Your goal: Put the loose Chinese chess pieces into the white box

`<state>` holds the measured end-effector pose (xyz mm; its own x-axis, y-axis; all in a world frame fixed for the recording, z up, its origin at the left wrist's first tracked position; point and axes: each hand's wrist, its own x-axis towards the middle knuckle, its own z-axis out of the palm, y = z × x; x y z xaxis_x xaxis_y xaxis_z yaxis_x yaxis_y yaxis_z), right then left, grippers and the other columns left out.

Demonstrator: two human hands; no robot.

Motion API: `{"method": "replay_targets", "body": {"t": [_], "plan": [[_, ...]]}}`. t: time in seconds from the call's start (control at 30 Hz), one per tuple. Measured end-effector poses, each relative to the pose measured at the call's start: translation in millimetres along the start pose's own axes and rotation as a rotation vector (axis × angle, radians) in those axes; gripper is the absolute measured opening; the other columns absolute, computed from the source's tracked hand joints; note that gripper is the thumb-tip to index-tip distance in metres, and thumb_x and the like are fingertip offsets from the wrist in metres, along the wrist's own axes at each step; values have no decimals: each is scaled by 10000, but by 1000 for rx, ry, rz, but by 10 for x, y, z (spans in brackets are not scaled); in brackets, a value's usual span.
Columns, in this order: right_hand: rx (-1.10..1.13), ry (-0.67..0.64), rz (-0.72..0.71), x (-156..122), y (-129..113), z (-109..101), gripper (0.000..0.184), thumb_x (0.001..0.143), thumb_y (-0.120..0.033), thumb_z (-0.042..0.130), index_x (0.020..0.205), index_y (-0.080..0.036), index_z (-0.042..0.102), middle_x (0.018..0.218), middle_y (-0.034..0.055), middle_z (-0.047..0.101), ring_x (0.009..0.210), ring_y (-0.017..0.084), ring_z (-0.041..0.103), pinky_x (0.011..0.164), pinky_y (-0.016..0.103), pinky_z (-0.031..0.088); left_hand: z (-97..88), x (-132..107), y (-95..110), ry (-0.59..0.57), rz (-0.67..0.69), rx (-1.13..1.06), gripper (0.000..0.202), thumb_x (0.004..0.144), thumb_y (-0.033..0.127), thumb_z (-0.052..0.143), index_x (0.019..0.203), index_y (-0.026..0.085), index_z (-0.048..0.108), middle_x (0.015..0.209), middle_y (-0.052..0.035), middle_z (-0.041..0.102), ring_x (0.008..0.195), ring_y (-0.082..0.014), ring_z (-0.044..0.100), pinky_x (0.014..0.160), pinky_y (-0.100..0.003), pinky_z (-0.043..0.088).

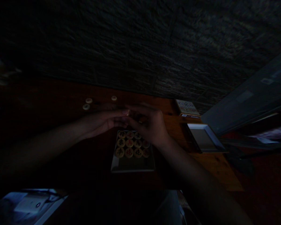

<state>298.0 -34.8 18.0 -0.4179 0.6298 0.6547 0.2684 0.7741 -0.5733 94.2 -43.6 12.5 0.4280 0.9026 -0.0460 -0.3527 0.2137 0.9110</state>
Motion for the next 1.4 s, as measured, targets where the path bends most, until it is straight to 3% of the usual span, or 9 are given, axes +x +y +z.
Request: {"method": "replay_targets", "body": {"t": [0.13,0.33,0.57,0.8,1.0,1.23,1.4], "plan": [[12,7,-1,-4,6,-1,300,894,-248,831,1194,-244,826,899,19,766,728,139,681,660,260,553,18,-9,13,26,3,-6,186,825,259,887,919,120,808,874,-73,790,799,-159,734,788,-281,584],[-50,22,8,-1,-15,-10,288,898,-331,836,1175,-254,834,872,19,749,703,147,667,656,276,555,-14,0,-16,-11,-25,17,272,851,388,884,929,137,814,883,-86,808,791,-168,745,797,-301,590],[0,-3,51,1,-10,-14,298,900,-287,820,1194,-239,828,883,17,757,709,138,679,620,248,530,2,-17,19,30,8,24,217,822,284,901,926,114,813,896,-81,802,808,-159,745,791,-274,593],[-30,10,16,10,-30,-18,303,899,-390,840,1168,-250,840,870,23,751,677,139,661,630,265,546,-9,-10,-5,6,-31,27,299,830,398,900,915,128,804,872,-93,804,791,-176,750,791,-305,599],[-9,-4,51,3,-27,-23,299,893,-301,828,1188,-256,833,932,33,789,688,144,676,627,267,552,5,-12,3,24,19,53,220,816,303,903,917,128,816,893,-83,801,806,-161,738,804,-288,592],[-30,30,3,-2,-30,-17,309,883,-249,841,1192,-256,830,855,7,752,665,130,663,633,262,542,-2,-18,-11,12,-12,41,302,822,411,906,897,133,815,862,-94,811,779,-168,750,780,-287,598],[-22,3,21,-5,-28,-23,326,883,-239,836,1208,-231,823,943,33,784,682,129,680,633,258,537,10,-14,8,26,6,49,271,807,348,917,907,114,822,875,-93,808,782,-157,744,769,-265,596]]}}
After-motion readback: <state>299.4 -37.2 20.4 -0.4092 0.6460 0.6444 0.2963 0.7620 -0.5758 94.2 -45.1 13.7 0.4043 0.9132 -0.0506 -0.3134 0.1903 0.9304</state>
